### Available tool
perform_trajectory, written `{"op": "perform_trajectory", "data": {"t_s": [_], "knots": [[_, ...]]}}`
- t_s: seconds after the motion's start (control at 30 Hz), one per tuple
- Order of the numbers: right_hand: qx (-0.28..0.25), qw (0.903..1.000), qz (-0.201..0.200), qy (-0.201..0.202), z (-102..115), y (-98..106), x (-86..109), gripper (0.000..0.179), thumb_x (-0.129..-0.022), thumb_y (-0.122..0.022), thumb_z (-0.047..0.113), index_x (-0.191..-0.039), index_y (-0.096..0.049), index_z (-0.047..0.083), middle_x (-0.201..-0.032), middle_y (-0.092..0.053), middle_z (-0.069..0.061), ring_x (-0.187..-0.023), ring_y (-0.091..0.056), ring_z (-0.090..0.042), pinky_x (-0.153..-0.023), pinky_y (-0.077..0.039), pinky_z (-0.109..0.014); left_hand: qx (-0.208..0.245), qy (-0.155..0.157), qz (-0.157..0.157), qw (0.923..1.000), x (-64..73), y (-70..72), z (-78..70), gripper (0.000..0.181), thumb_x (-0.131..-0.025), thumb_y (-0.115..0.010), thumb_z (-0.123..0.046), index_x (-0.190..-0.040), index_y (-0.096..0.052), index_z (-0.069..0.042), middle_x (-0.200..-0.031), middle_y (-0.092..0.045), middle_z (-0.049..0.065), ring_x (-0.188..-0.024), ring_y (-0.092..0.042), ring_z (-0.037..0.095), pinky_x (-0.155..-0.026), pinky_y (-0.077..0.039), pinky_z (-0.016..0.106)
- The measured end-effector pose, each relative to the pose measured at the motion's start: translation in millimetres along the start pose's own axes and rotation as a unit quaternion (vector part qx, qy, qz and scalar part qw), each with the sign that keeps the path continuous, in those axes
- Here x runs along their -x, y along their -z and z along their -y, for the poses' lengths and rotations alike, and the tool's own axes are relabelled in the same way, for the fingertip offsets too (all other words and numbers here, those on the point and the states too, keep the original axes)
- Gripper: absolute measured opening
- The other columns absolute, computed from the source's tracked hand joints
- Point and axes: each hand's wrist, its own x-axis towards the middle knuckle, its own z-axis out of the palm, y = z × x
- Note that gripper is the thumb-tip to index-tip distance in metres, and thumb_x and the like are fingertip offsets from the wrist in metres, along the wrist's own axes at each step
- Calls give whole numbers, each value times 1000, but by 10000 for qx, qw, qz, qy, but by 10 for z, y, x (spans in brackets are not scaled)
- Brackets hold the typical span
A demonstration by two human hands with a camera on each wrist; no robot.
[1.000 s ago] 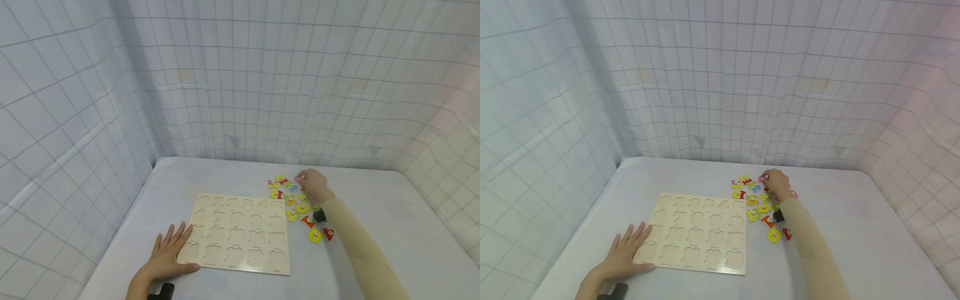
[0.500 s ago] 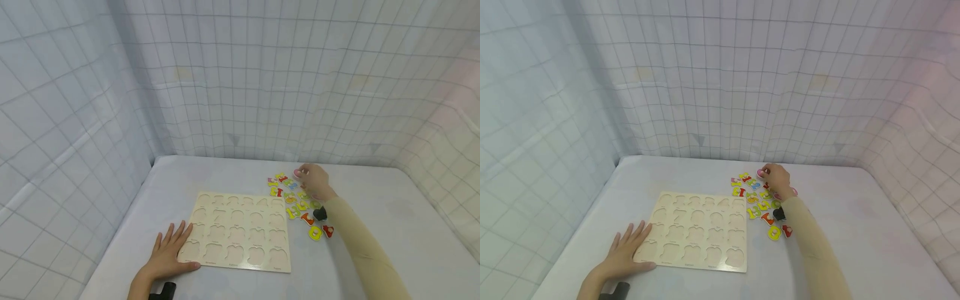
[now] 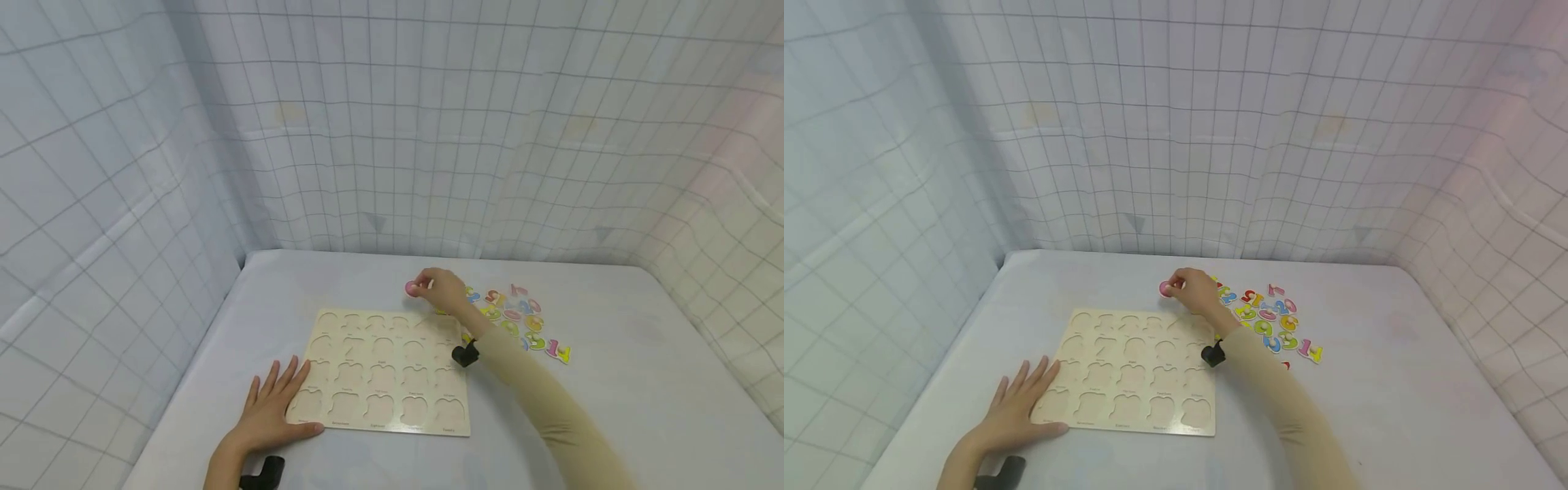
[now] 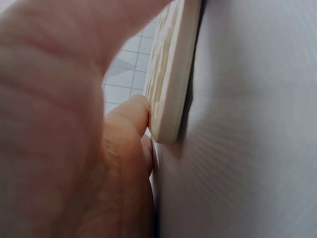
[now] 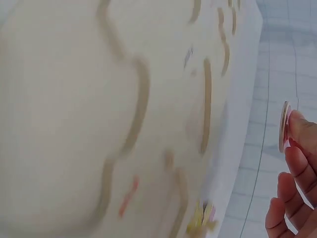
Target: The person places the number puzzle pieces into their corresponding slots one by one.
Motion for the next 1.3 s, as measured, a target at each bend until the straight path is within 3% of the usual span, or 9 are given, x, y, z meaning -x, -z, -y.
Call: {"op": "perform_trajectory", "data": {"t_s": [0.37, 0.57, 0.97, 1.13, 1.3], "knots": [[-229, 9982, 513, 226, 635, -574, -117, 18, -85, -72, 36, -85, -70, 18, -78, -60, 8, -68, -52, -10, -56, -41, -25, -42, -88, -103, 9999, 0, 1, 5, 107, -67, -70, -67, -150, -30, -12, -155, -19, 15, -141, -2, 41, -106, 6, 61], [-406, 9959, 811, -12, 862, -791, -139, 19, -83, -74, 37, -82, -70, 19, -75, -58, 9, -67, -52, -8, -56, -41, -24, -29, -206, -123, 9997, -22, -7, -30, 107, -68, -70, -66, -150, -30, -11, -155, -20, 15, -140, -3, 42, -106, 5, 62], [-197, 9960, 859, -135, 1098, -1094, -92, 20, -84, -72, 39, -78, -69, 20, -68, -57, 12, -61, -51, -5, -57, -41, -23, 39, -342, -167, 9993, -17, -50, -60, 105, -68, -71, -65, -149, -31, -11, -155, -21, 15, -140, -4, 42, -106, 4, 62], [-182, 9968, 754, -217, 1112, -1158, -74, 21, -84, -72, 40, -76, -68, 21, -65, -55, 12, -58, -50, -5, -57, -40, -23, 218, -601, -444, 9970, -12, -121, 5, 103, -69, -70, -65, -149, -33, -14, -153, -23, 16, -140, -5, 42, -106, 6, 61], [-135, 9973, 672, -253, 1111, -1199, -91, 20, -84, -72, 40, -76, -68, 21, -65, -55, 13, -59, -51, -5, -59, -41, -24, 117, -555, -430, 9975, -25, -148, 60, 104, -68, -68, -69, -151, -29, -18, -155, -21, 14, -141, -3, 39, -107, 10, 56]]}}
